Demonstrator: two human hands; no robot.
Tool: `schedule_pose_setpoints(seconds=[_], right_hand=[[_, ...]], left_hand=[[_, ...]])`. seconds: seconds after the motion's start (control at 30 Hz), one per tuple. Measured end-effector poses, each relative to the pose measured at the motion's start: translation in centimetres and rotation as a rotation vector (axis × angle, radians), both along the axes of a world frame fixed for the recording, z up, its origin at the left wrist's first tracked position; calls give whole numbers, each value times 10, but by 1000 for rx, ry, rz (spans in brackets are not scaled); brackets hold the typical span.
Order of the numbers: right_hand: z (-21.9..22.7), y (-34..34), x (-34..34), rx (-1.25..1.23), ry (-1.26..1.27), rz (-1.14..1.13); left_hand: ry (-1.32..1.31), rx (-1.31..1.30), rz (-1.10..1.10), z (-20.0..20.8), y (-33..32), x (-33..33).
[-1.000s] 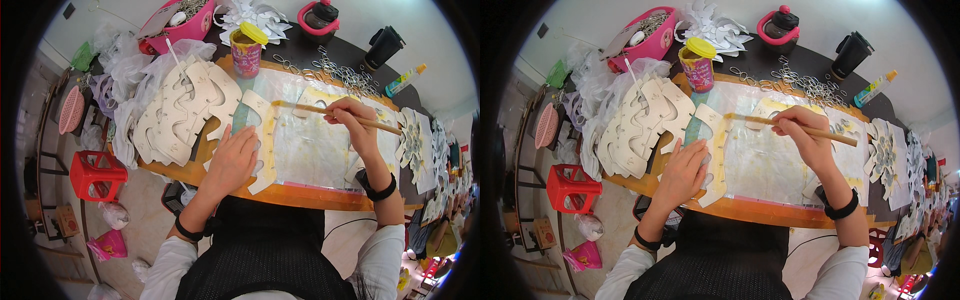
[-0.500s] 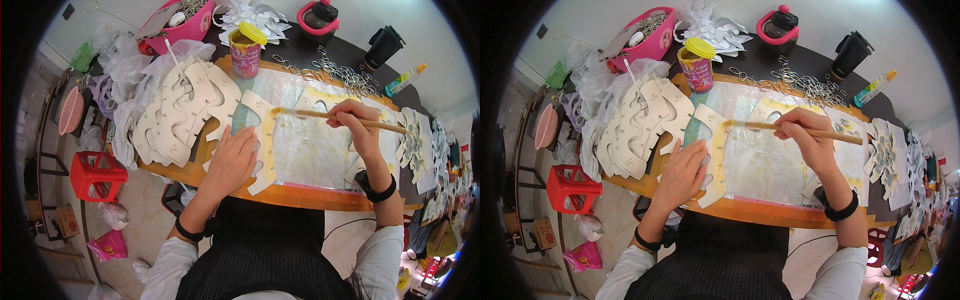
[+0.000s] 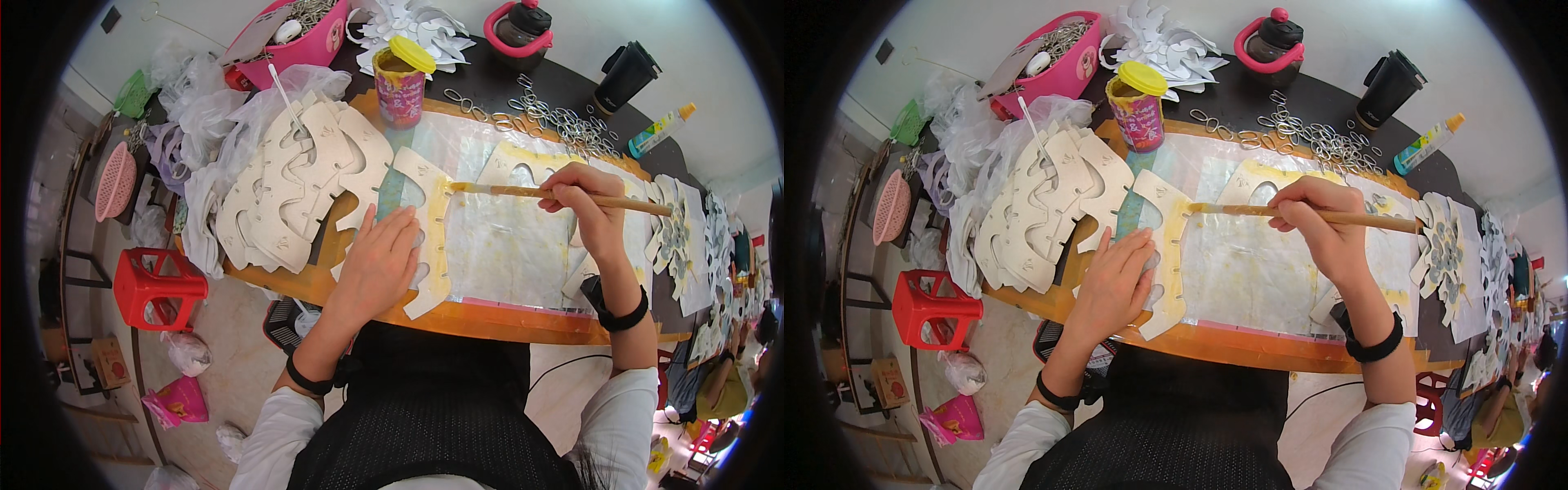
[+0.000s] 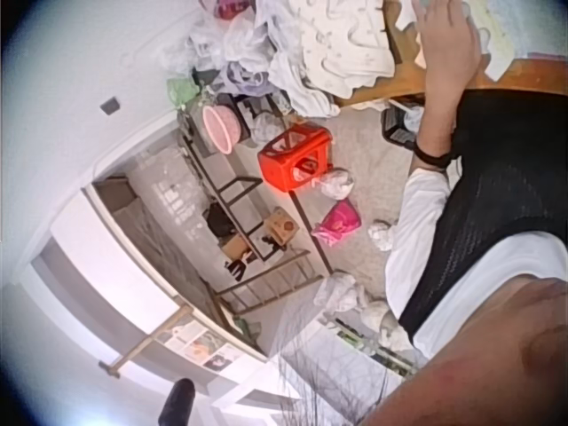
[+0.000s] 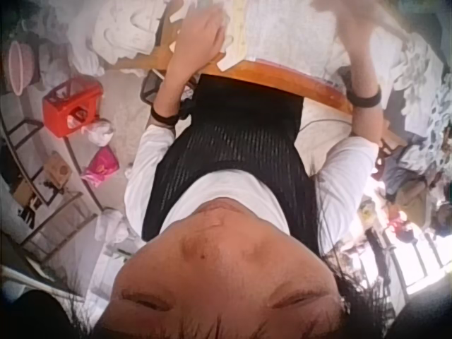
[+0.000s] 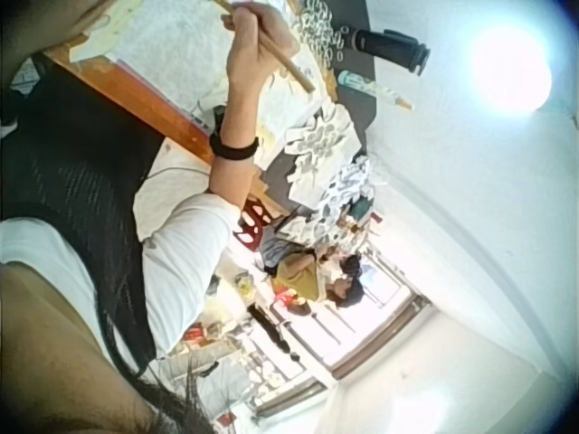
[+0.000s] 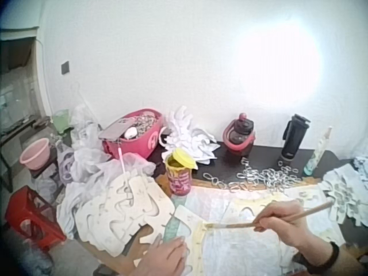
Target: Apply yellow adhesive to white shoe components using a brush on a workshop table.
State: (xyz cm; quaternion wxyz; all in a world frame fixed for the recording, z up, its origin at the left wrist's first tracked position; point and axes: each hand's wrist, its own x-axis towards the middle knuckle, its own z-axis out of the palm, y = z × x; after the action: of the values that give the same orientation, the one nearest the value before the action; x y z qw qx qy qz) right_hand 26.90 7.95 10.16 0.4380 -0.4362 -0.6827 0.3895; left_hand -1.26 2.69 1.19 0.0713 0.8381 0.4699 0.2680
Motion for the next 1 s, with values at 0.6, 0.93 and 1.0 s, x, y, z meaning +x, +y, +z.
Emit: schedule_pose_setpoints(seconds=[0.6,0.93,1.0], right_hand=[[3,0,-1,25,-25,-27],[2,0,-3,-53,58,-13],[1,0,-6,-37,126,-42]], left_hand=[[6,16,-5,-1,1,2],[3,10,-3,0,1,2],[9,11,0,0,1,2]])
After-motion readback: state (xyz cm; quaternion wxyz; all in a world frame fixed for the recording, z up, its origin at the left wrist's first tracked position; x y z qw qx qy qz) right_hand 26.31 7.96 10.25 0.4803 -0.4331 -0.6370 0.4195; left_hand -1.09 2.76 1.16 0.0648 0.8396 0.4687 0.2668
